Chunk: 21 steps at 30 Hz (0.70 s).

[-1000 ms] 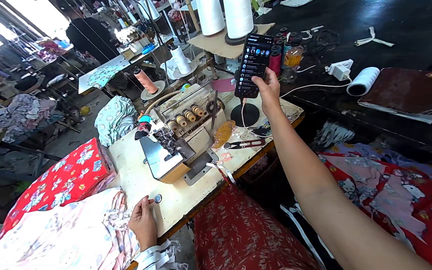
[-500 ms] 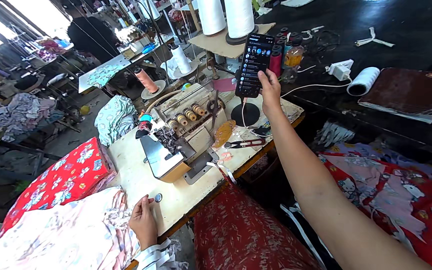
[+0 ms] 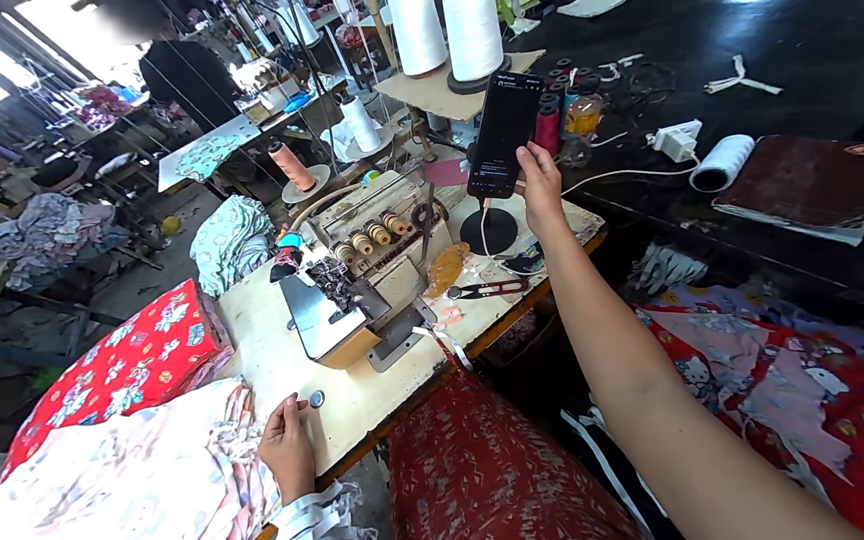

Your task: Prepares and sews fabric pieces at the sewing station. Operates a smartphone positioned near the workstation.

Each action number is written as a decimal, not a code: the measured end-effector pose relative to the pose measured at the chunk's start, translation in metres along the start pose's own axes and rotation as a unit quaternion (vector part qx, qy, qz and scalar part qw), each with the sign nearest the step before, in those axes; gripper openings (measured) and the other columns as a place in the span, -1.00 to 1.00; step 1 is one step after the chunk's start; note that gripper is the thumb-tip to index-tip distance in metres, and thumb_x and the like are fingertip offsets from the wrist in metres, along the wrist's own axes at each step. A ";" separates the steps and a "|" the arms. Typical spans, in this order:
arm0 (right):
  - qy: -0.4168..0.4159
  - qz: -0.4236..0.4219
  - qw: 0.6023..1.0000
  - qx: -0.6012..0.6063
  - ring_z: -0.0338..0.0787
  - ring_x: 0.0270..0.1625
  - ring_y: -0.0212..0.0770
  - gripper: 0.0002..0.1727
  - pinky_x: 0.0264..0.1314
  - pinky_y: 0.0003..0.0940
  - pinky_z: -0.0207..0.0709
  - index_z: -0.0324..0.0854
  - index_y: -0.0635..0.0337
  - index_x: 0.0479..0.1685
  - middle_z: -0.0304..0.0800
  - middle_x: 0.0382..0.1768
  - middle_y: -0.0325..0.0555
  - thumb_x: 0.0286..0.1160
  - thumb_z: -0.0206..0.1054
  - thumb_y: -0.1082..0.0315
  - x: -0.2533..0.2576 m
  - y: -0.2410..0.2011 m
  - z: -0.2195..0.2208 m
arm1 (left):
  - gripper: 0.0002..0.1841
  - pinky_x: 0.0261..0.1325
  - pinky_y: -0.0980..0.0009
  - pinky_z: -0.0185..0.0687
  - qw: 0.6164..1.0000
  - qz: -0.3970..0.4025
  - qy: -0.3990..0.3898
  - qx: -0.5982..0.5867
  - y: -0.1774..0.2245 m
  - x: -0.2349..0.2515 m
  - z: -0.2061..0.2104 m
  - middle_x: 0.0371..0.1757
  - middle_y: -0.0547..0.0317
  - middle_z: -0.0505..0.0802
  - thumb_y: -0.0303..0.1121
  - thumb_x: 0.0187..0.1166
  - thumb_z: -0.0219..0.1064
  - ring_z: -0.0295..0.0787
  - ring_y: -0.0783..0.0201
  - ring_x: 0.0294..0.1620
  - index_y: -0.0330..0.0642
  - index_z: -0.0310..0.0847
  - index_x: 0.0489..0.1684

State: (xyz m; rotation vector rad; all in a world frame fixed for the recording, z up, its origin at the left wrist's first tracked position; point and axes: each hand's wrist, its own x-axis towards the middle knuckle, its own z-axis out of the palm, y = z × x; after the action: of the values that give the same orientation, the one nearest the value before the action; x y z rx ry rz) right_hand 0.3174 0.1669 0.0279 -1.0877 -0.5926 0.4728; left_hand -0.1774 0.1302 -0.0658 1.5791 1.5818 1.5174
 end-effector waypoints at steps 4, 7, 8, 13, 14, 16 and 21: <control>-0.005 0.002 1.000 0.010 0.77 0.09 -0.21 -0.49 0.14 -0.26 0.66 0.38 0.29 0.60 0.69 0.20 0.08 0.82 0.10 0.17 -0.002 -0.003 0.000 | -0.75 -0.12 0.81 0.56 1.000 0.002 -0.002 0.002 0.001 -0.001 0.000 -0.37 0.33 0.83 -0.45 0.74 0.17 0.68 0.80 -0.33 -0.50 0.71 -0.13; -0.003 -0.001 1.000 0.011 0.75 0.11 -0.18 -0.48 0.15 -0.25 0.65 0.37 0.27 0.62 0.65 0.25 0.10 0.79 0.14 0.19 -0.001 -0.001 0.000 | -0.75 -0.13 0.81 0.57 1.000 0.000 0.000 0.001 0.001 -0.001 0.000 -0.38 0.34 0.83 -0.45 0.74 0.17 0.68 0.80 -0.33 -0.50 0.71 -0.13; -0.002 -0.004 1.000 0.012 0.74 0.11 -0.19 -0.48 0.15 -0.26 0.64 0.38 0.26 0.62 0.64 0.27 0.11 0.78 0.15 0.19 -0.001 -0.001 0.000 | -0.75 -0.14 0.81 0.57 1.000 -0.001 0.000 -0.001 0.000 -0.001 0.000 -0.38 0.34 0.83 -0.45 0.74 0.17 0.68 0.80 -0.34 -0.50 0.71 -0.13; 0.002 -0.016 1.000 0.016 0.73 0.22 -0.15 -0.48 0.21 -0.23 0.63 0.39 0.25 0.61 0.62 0.35 0.11 0.75 0.20 0.20 0.005 -0.004 -0.002 | -0.76 -0.13 0.81 0.57 1.000 0.000 -0.001 0.002 -0.001 0.000 0.000 -0.38 0.34 0.83 -0.45 0.74 0.17 0.68 0.80 -0.34 -0.48 0.72 -0.13; 0.001 -0.018 1.000 0.014 0.71 0.26 -0.13 -0.46 0.23 -0.22 0.63 0.37 0.26 0.62 0.61 0.37 0.11 0.74 0.22 0.21 0.007 -0.005 -0.002 | -0.75 -0.13 0.81 0.56 1.000 -0.001 -0.001 0.002 -0.001 0.000 0.000 -0.38 0.35 0.83 -0.45 0.74 0.17 0.68 0.80 -0.34 -0.48 0.72 -0.13; 0.006 -0.027 1.000 0.005 0.72 0.24 -0.13 -0.36 0.21 -0.23 0.64 0.30 0.26 0.67 0.62 0.33 0.13 0.65 0.32 0.24 0.007 -0.008 0.001 | -0.76 -0.14 0.81 0.56 1.000 -0.001 -0.002 0.000 -0.001 0.000 0.000 -0.38 0.35 0.83 -0.45 0.74 0.18 0.68 0.80 -0.35 -0.48 0.71 -0.13; 0.007 -0.026 0.999 -0.024 0.69 0.29 -0.07 0.18 0.29 -0.20 0.63 -0.19 0.09 0.91 0.50 0.43 0.23 0.30 0.62 0.30 0.006 -0.020 0.013 | -0.76 -0.17 0.81 0.56 1.000 0.000 -0.001 -0.002 0.000 -0.001 0.000 -0.38 0.35 0.83 -0.45 0.74 0.17 0.68 0.80 -0.36 -0.49 0.71 -0.13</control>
State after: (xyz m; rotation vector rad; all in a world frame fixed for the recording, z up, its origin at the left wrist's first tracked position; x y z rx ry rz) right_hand 0.3147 0.1718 0.0516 -1.1176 -0.6204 0.4070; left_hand -0.1770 0.1296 -0.0660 1.5773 1.5775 1.5167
